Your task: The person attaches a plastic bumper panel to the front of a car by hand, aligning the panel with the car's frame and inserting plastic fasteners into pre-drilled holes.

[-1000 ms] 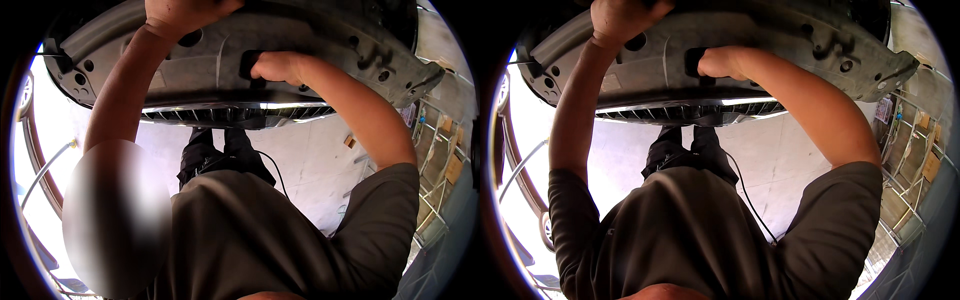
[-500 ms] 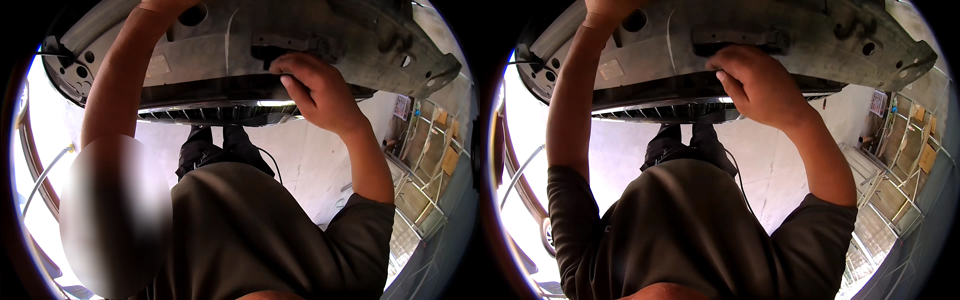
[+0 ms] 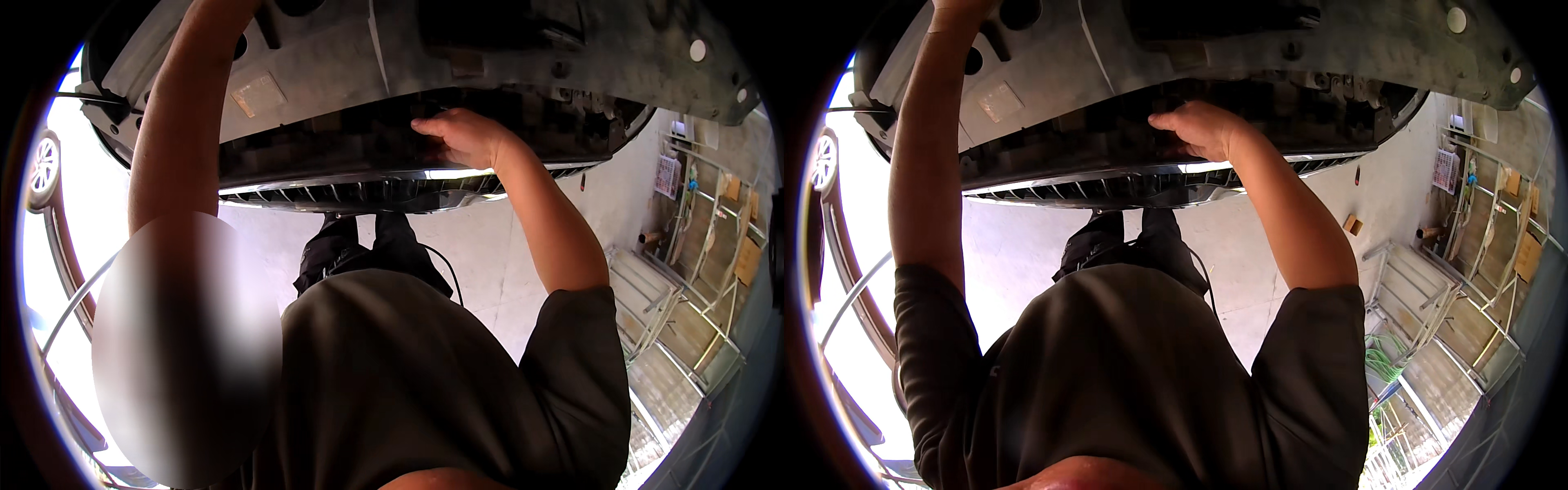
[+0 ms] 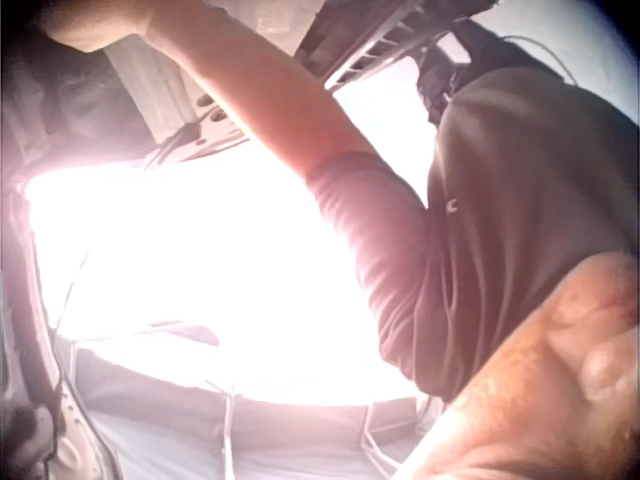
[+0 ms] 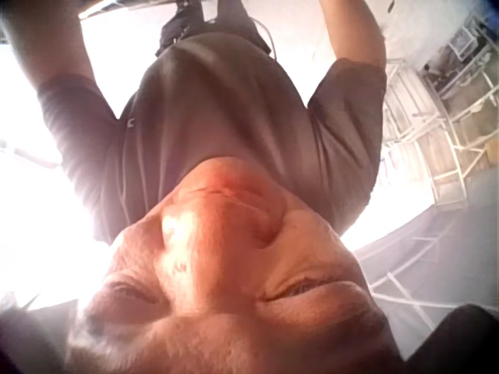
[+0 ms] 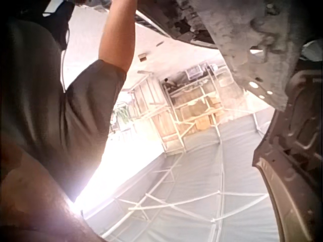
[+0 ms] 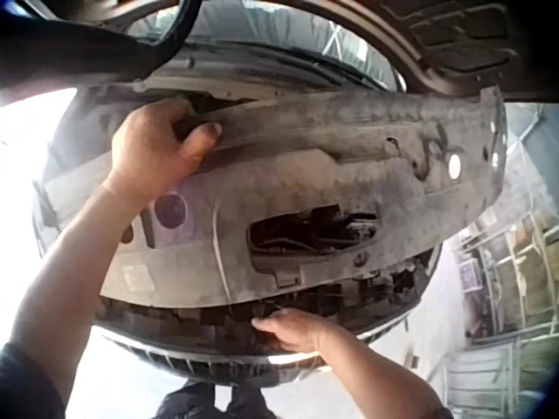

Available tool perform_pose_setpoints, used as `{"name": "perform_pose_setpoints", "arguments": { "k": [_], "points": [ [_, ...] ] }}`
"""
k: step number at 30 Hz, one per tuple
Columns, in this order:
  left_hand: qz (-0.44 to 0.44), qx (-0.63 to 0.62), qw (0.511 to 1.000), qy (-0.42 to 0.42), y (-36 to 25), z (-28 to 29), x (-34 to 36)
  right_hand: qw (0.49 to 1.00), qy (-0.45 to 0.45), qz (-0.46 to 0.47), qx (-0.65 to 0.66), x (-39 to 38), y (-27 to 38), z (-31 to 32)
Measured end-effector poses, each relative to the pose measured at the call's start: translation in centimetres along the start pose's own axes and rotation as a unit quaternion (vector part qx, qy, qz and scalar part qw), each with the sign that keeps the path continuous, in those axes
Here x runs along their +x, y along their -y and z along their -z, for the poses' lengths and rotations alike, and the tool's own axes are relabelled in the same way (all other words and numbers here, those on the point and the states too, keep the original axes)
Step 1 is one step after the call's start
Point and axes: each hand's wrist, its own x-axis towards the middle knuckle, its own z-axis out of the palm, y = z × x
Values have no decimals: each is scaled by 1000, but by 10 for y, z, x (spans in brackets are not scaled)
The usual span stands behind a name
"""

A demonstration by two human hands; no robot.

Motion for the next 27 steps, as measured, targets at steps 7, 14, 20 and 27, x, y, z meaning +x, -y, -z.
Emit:
{"name": "perform_pose_setpoints", "arguments": {
  "k": [7, 14, 20, 27],
  "points": [
    [-20, -53, 998, 11, -5, 7, -9, 996, -9, -72, -46, 35, -12, -1],
    [-29, -98, 994, 42, 1, 22, -15, 961, -75, 12, -265, 26, 4, 4],
    [-80, -156, 984, 34, 7, 21, -24, 968, -75, 1, -241, 32, 0, 1],
    [-115, -174, 978, 33, -4, 9, -31, 935, -178, 275, -137, 55, -36, -1]
  ]
}}
